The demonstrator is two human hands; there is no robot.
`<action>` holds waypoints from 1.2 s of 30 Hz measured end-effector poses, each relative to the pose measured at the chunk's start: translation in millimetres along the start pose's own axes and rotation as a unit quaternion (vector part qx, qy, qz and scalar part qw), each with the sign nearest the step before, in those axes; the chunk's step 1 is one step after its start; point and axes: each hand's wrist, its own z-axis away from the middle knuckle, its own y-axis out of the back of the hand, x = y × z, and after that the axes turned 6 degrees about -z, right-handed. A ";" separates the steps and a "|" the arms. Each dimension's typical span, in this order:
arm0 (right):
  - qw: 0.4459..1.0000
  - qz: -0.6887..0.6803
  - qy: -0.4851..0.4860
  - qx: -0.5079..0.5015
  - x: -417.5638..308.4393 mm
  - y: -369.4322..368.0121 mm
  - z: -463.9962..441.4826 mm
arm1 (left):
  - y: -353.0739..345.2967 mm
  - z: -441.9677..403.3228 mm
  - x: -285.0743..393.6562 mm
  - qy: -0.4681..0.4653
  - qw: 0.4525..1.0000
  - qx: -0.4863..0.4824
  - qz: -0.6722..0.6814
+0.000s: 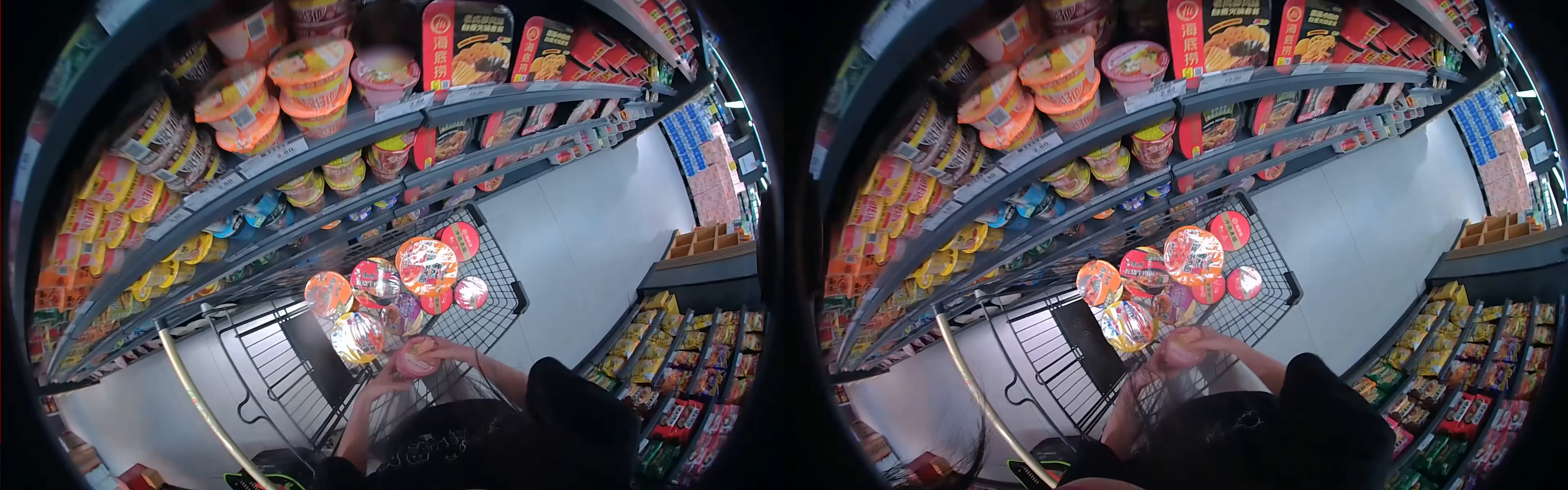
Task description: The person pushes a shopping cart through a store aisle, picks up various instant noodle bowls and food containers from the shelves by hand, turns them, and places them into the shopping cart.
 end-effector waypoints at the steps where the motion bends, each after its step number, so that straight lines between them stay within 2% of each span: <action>1: 1.000 -0.001 0.001 -0.025 -34.6 -15.9 23.7 | -9.9 12.5 14.8 0.025 1.000 0.006 -0.006; 2: 1.000 0.002 0.002 -0.030 -51.2 -26.2 38.7 | -6.4 15.2 4.5 0.012 0.988 0.034 -0.152; 3: 0.999 -0.040 -0.017 -0.033 -66.3 -32.8 52.5 | -25.9 18.8 31.4 0.005 0.987 0.039 -0.153; 4: 0.995 -0.085 -0.041 -0.035 -74.1 -38.5 63.5 | -56.2 29.2 82.6 0.023 0.918 0.157 -0.363; 5: 0.995 -0.084 -0.043 -0.040 -77.4 -43.2 68.2 | -75.9 35.1 115.3 0.044 0.791 0.264 -0.550; 7: 0.997 -0.030 0.040 -0.057 -88.0 -51.1 69.8 | -82.1 36.0 124.5 -0.199 0.674 0.339 -0.625; 8: 0.998 -0.023 0.048 -0.032 -106.2 -61.8 75.3 | -89.2 34.4 129.7 -0.194 0.674 0.347 -0.623; 9: 0.998 -0.016 0.056 -0.009 -121.6 -73.6 80.7 | -95.3 32.4 135.8 -0.191 0.780 0.315 -0.506; 10: 0.986 0.061 0.143 0.063 -117.4 -74.4 74.5 | -100.2 30.0 140.2 -0.189 0.864 0.277 -0.375; 11: 0.955 0.135 0.228 0.131 -111.7 -74.4 69.8 | -104.6 30.4 137.8 -0.187 0.862 0.289 -0.371; 13: 0.900 0.169 0.377 0.142 -139.6 -86.5 76.7 | -108.8 32.1 135.1 -0.190 0.867 0.342 -0.309; 14: 0.902 0.169 0.375 0.131 -154.7 -91.8 81.6 | -115.6 32.9 141.8 -0.222 0.869 0.340 -0.284; 15: 0.894 0.226 0.379 0.080 -170.6 -96.0 87.8 | -121.5 32.4 147.0 -0.220 0.866 0.350 -0.282; 16: 0.881 0.281 0.380 0.029 -185.9 -102.3 94.5 | -126.7 31.4 151.1 -0.248 0.881 0.341 -0.215; 18: 0.891 0.210 0.403 0.018 -213.3 -124.9 114.1 | -146.0 36.1 168.6 -0.280 0.894 0.331 -0.112; 19: 0.841 0.304 0.445 0.044 -219.1 -121.2 110.7 | -155.1 39.3 182.5 -0.288 0.896 0.330 -0.077; 20: 0.781 0.393 0.480 0.069 -223.8 -115.6 107.0 | -152.6 39.6 185.7 -0.296 0.885 0.344 -0.101; 22: 0.830 0.294 0.471 0.055 -230.9 -110.1 95.7 | -149.7 43.2 188.6 -0.322 0.857 0.378 -0.135; 23: 0.917 0.105 0.383 0.027 -233.9 -119.1 97.8 | -150.8 45.7 195.6 -0.345 0.837 0.397 -0.146; 26: 0.896 0.053 0.440 -0.018 -241.3 -124.8 91.8 | -165.4 65.4 227.8 -0.352 0.849 0.375 -0.125; 28: 0.914 -0.041 0.402 -0.033 -241.8 -130.4 94.6 | -161.9 72.5 230.2 -0.353 0.848 0.372 -0.136; 29: 0.915 -0.044 0.400 -0.033 -239.6 -133.4 95.1 | -165.9 76.1 230.4 -0.350 0.848 0.373 -0.137; 31: 0.911 -0.116 0.386 -0.083 -237.1 -139.0 94.9 | -178.2 80.5 234.3 -0.336 0.864 0.373 -0.042; 35: 0.904 -0.225 0.349 -0.097 -223.5 -144.2 91.7 | -182.2 80.3 229.8 -0.324 0.858 0.397 -0.040; 36: 0.904 -0.204 0.365 -0.088 -220.5 -144.7 87.6 | -180.2 80.3 229.9 -0.324 0.861 0.390 -0.042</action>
